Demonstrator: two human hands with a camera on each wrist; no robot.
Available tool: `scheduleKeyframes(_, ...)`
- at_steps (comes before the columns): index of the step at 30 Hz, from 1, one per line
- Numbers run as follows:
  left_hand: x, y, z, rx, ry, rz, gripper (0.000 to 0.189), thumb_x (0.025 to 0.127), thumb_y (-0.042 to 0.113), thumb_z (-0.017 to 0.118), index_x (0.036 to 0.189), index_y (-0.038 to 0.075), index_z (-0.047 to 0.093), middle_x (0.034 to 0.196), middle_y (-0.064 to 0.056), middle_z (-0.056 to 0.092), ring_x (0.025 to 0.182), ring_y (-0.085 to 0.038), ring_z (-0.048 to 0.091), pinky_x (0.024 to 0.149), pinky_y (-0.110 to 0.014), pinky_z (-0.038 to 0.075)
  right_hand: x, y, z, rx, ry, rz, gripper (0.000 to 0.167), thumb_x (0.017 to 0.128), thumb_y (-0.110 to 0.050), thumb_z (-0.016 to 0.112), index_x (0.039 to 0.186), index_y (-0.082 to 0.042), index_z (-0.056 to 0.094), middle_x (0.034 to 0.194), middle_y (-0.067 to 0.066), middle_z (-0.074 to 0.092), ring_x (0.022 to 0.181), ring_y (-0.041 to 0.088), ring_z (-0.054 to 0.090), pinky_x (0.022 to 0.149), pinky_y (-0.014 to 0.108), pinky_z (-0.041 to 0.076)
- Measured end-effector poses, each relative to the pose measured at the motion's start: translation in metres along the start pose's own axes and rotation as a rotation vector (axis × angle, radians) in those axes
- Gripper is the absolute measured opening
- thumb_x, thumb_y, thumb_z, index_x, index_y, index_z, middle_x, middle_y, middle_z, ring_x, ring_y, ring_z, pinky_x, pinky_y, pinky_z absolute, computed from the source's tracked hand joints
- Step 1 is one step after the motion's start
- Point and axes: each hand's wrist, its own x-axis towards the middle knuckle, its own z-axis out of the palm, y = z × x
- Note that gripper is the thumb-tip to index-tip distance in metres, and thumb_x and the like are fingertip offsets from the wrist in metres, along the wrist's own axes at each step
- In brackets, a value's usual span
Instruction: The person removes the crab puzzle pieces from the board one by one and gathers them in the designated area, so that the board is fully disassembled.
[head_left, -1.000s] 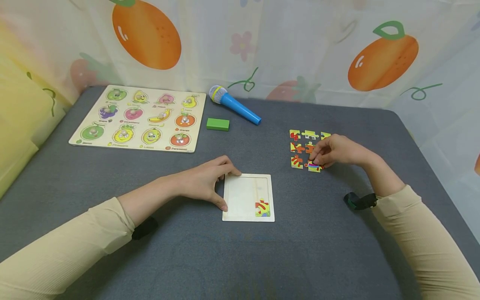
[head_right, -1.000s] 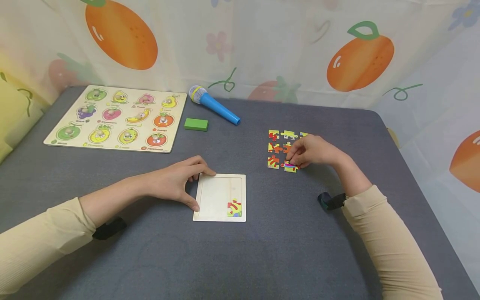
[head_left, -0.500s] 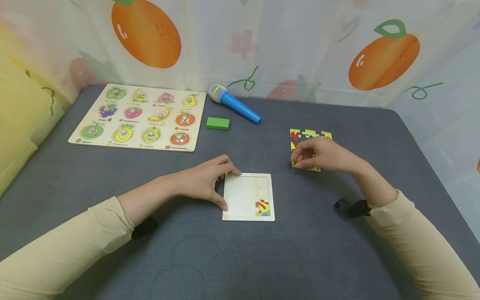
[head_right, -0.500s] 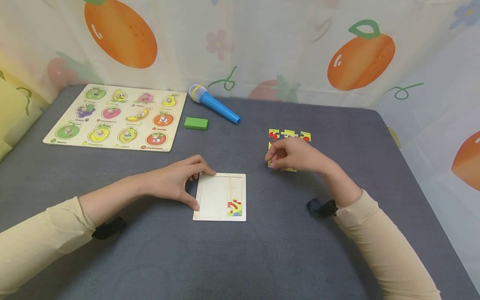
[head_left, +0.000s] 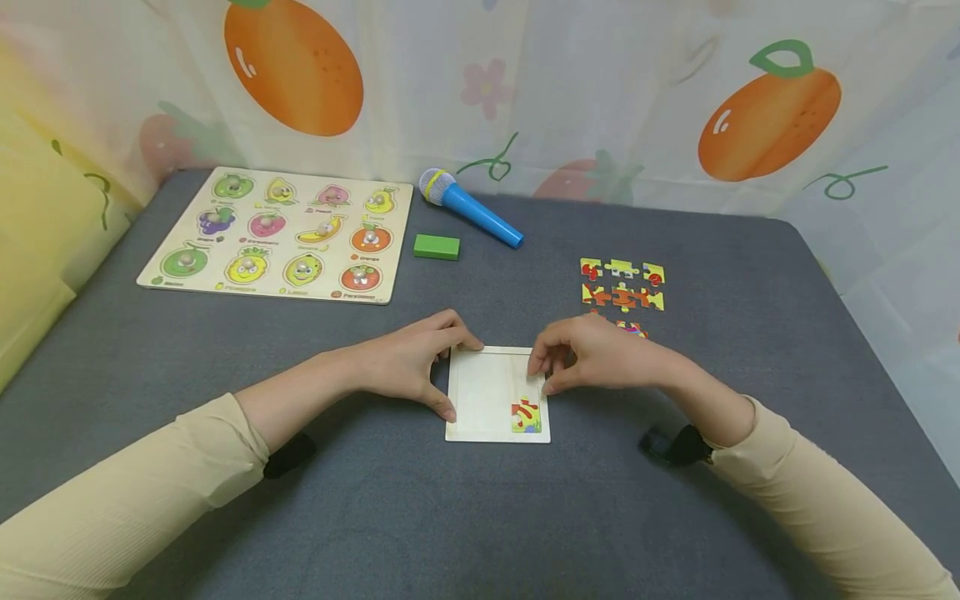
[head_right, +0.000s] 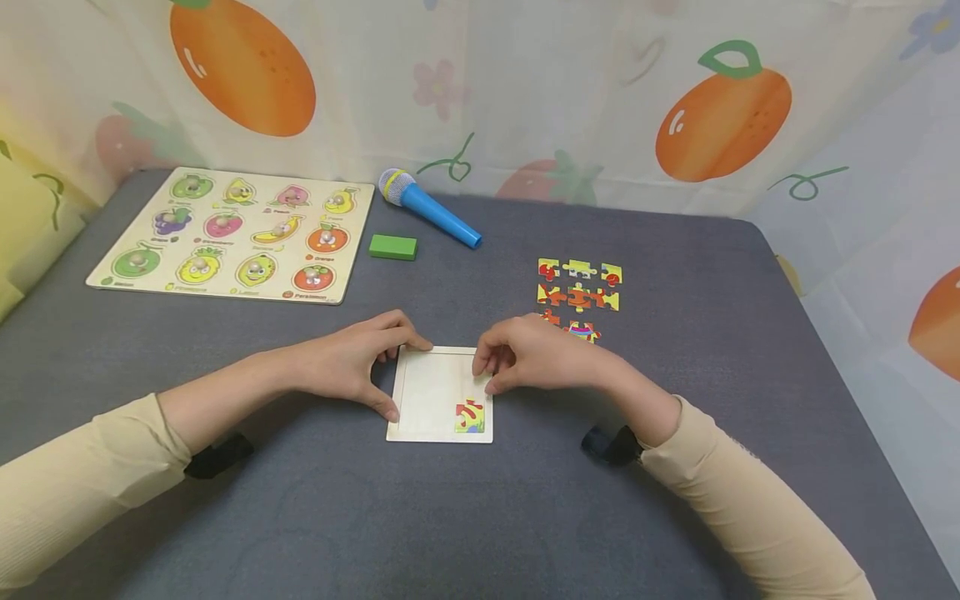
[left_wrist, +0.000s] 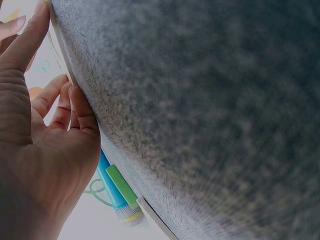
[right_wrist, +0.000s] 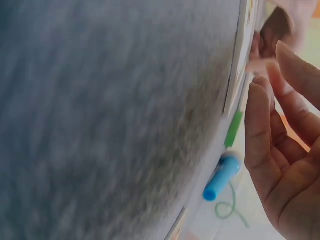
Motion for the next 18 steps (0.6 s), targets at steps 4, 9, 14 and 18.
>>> scheduleKeyframes(4,0.000,0.000,0.000,-0.002,0.002,0.006,0.082,0.065,0.038,0.092,0.134,0.012,0.056,0.115,-0.002,0.049,0.097,-0.014,0.047,0.084,-0.028,0.043,0.002,-0.007,0.006,0.007,-0.032,-0.031,0.021,0.079,-0.018,0.082,0.097,-0.017,0.071,0.092,-0.003,0.068,0.075,0.008,0.060,0.068,0.022,0.050)
scheduleKeyframes(9,0.000,0.002,0.000,-0.008,0.006,0.010,0.081,0.065,0.038,0.092,0.133,0.011,0.057,0.115,-0.002,0.050,0.097,-0.014,0.047,0.084,-0.029,0.043,0.004,-0.010,0.013,-0.029,-0.056,-0.044,0.025,0.078,-0.020,0.084,0.098,-0.017,0.069,0.089,-0.002,0.065,0.073,0.007,0.057,0.066,0.021,0.049)
scheduleKeyframes(14,-0.001,0.002,0.000,-0.011,0.008,0.011,0.081,0.065,0.037,0.092,0.133,0.011,0.057,0.114,-0.002,0.050,0.096,-0.014,0.047,0.084,-0.029,0.043,0.005,-0.010,0.019,-0.081,-0.055,-0.049,0.031,0.074,-0.023,0.087,0.096,-0.017,0.067,0.084,-0.002,0.061,0.071,0.006,0.054,0.064,0.021,0.048)
scheduleKeyframes(18,-0.001,0.002,0.000,-0.007,0.008,0.009,0.081,0.065,0.037,0.092,0.133,0.010,0.057,0.114,-0.002,0.050,0.097,-0.014,0.047,0.084,-0.029,0.043,0.005,-0.011,0.021,-0.118,-0.050,-0.058,0.033,0.072,-0.024,0.089,0.094,-0.017,0.066,0.083,-0.002,0.059,0.071,0.006,0.052,0.064,0.020,0.046)
